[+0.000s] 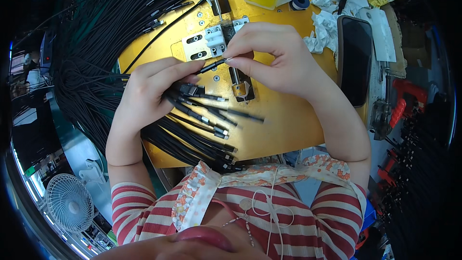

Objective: Manually inserting cable connectors into a specialized assembly or testing fixture on a factory workbench.

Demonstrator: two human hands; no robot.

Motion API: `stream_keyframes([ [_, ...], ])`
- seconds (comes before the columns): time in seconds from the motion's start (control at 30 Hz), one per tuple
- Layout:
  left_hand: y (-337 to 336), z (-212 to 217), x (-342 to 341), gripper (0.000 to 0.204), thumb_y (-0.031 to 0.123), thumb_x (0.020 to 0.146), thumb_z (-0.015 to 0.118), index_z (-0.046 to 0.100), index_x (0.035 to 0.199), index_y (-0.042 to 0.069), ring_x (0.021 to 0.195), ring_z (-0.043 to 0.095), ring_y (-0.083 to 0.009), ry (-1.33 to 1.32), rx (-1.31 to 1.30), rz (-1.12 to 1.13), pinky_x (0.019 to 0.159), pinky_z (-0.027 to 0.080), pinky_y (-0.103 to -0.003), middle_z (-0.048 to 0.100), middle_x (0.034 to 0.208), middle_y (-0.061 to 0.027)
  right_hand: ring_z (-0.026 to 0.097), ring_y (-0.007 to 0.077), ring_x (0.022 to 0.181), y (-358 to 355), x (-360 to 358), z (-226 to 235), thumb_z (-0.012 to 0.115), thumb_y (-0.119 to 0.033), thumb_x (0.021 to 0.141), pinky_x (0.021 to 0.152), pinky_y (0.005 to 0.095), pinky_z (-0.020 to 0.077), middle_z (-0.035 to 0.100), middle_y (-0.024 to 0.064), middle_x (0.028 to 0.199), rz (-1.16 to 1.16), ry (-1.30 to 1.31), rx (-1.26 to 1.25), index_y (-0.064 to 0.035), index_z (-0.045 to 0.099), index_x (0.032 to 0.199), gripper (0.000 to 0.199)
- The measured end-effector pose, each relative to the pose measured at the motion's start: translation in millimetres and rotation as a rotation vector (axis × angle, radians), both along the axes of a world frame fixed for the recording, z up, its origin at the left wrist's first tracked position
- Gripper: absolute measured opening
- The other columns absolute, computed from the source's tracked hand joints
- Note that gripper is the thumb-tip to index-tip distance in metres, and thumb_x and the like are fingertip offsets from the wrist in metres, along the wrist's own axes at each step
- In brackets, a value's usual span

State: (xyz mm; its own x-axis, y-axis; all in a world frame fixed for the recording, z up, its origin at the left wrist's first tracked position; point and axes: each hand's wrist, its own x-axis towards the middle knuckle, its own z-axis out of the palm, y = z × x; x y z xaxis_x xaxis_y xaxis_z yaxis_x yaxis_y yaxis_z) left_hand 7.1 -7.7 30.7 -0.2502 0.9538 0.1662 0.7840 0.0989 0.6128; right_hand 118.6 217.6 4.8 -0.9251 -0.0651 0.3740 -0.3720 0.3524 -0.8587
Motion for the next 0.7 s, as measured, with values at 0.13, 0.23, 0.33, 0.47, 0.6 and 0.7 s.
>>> stream_keyframes([
  [0.13,6.2,-18.0,3.0,0.039,-0.004,0.069,0.069,0.066,0.107,0.001,0.07,0.065,-0.0236,0.112,0.133,0.044,0.062,0.051,-0.032,0.064,0.079,-0.0097,0.063,0.0177,0.073,-1.8,-0.9,-5.6,0.07,0.002,0.077,0.066,0.0268,0.0495,0.066,0.0077,0.082,-0.018,-0.007,-0.036,0.0007,0.068,0.086,0.01],
  [0.23,9.3,-29.9,1.0,0.042,-0.003,0.067,0.069,0.066,0.109,0.003,0.072,0.065,-0.0228,0.175,0.226,0.055,0.065,0.053,-0.03,0.065,0.084,-0.009,0.063,0.0155,0.074,-4.2,0.0,-8.7,0.07,0.001,0.078,0.066,0.0265,0.0496,0.067,0.007,0.08,-0.073,-0.071,-0.074,0.0007,0.068,0.087,0.009],
  [0.33,13.0,-36.7,0.5,0.048,-0.005,0.069,0.068,0.066,0.115,0.007,0.08,0.064,-0.0222,0.347,0.214,0.11,0.067,0.053,-0.032,0.064,0.095,-0.0088,0.061,0.0135,0.075,-2.2,-4.5,-16.2,0.069,-0.001,0.08,0.065,0.0253,0.0476,0.064,0.0051,0.084,-0.209,-0.102,0.01,-0.0001,0.068,0.087,0.008],
  [0.47,19.1,-46.9,-5.6,0.035,0.005,0.075,0.062,0.064,0.11,0.007,0.08,0.06,-0.02,0.381,0.185,0.111,0.066,0.051,-0.031,0.059,0.092,-0.0056,0.056,0.0118,0.075,-1.3,-9.4,-24.5,0.069,-0.005,0.082,0.063,0.024,0.0434,0.057,0.0037,0.087,-0.317,-0.139,0.098,-0.0005,0.068,0.088,0.007],
  [0.6,20.4,-49.6,-9.1,0.035,0.005,0.075,0.062,0.064,0.11,0.007,0.08,0.06,-0.0212,0.368,0.162,0.106,0.067,0.051,-0.032,0.059,0.093,-0.0064,0.054,0.011,0.074,-2.3,-11.6,-25.6,0.069,-0.006,0.082,0.062,0.0236,0.0424,0.053,0.0039,0.085,-0.348,-0.204,0.084,0.0003,0.068,0.087,0.008],
  [0.7,22.5,-52.4,-10.2,0.035,0.005,0.075,0.062,0.064,0.11,0.007,0.08,0.06,-0.0218,0.361,0.162,0.101,0.067,0.05,-0.032,0.058,0.093,-0.0069,0.055,0.0134,0.073,-3.5,-13.2,-27.9,0.069,-0.007,0.082,0.062,0.0256,0.0434,0.054,0.005,0.085,-0.363,-0.19,0.082,0.0008,0.068,0.086,0.009],
])
